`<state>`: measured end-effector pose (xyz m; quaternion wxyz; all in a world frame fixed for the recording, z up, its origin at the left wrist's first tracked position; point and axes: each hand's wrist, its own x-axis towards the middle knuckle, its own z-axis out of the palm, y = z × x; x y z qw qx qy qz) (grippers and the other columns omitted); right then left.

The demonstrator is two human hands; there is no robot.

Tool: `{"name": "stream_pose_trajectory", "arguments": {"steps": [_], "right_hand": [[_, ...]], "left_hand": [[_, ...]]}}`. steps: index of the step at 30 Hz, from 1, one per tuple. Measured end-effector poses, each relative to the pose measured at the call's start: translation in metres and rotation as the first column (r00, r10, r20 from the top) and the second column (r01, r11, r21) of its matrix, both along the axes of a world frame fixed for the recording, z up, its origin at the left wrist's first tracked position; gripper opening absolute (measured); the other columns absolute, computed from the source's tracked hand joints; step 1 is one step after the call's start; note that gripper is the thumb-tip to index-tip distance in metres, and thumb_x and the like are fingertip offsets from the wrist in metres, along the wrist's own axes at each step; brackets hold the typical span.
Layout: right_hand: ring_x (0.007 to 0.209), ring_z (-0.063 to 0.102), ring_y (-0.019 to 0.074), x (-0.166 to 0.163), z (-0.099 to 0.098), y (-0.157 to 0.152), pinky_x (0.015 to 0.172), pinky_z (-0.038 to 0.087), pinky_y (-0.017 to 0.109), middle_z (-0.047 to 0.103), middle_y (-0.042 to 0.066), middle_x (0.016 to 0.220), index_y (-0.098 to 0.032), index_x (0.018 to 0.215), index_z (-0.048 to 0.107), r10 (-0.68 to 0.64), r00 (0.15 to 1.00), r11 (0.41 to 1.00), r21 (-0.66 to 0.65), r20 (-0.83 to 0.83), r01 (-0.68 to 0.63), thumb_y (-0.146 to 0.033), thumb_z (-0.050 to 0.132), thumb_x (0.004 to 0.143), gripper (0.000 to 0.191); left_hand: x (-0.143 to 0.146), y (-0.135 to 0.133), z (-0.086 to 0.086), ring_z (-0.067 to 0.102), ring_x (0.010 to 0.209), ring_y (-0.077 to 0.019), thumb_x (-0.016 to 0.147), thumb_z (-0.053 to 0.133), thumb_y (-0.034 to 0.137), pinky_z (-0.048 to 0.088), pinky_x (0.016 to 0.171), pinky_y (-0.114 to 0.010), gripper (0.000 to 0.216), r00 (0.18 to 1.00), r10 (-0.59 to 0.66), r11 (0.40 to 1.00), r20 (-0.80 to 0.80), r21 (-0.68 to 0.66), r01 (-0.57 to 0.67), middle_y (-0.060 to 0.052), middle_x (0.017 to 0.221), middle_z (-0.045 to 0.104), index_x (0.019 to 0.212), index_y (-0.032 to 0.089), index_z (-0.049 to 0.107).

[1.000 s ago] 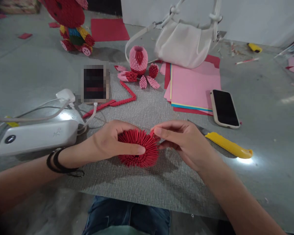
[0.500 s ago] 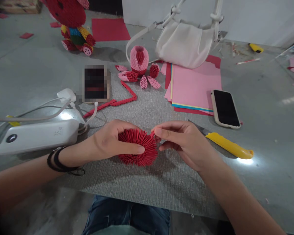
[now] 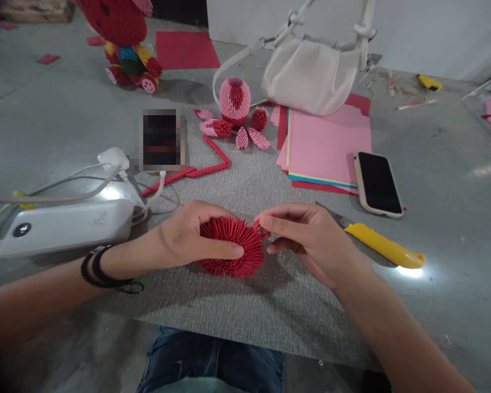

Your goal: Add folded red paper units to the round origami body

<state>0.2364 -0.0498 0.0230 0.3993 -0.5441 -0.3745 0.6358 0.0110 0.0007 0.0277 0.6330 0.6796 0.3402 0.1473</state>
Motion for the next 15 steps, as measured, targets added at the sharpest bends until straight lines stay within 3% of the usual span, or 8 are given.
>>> {"name": "stream_pose_trajectory", "arguments": {"steps": [9,15], "right_hand": [[0.069,0.069,0.0115,0.0003,0.0011,0.0012,0.054,0.059,0.014,0.077,0.004,0.077,-0.025,0.079,0.086,0.024,1.0,1.0,-0.01,-0.001,-0.024,-0.039,0.094,0.07,0.019],[0.067,0.069,0.0116,-0.0003,0.002,0.0012,0.052,0.058,0.015,0.077,0.003,0.076,-0.025,0.077,0.086,0.041,0.999,0.997,-0.058,-0.014,-0.042,-0.037,0.094,0.069,0.017]], "left_hand": [[-0.0004,-0.0002,-0.0006,0.068,0.072,-0.014,0.08,0.079,0.029,0.05,0.063,-0.022,0.018,1.0,-0.021,0.999,-0.009,-0.047,0.021,-0.002,0.081,0.077,0.09,0.014,0.079],[-0.0007,0.0004,0.0003,0.066,0.068,-0.0148,0.08,0.078,0.031,0.047,0.059,-0.022,0.024,0.995,-0.04,0.999,-0.089,0.027,0.043,-0.002,0.075,0.074,0.094,0.012,0.08]]}}
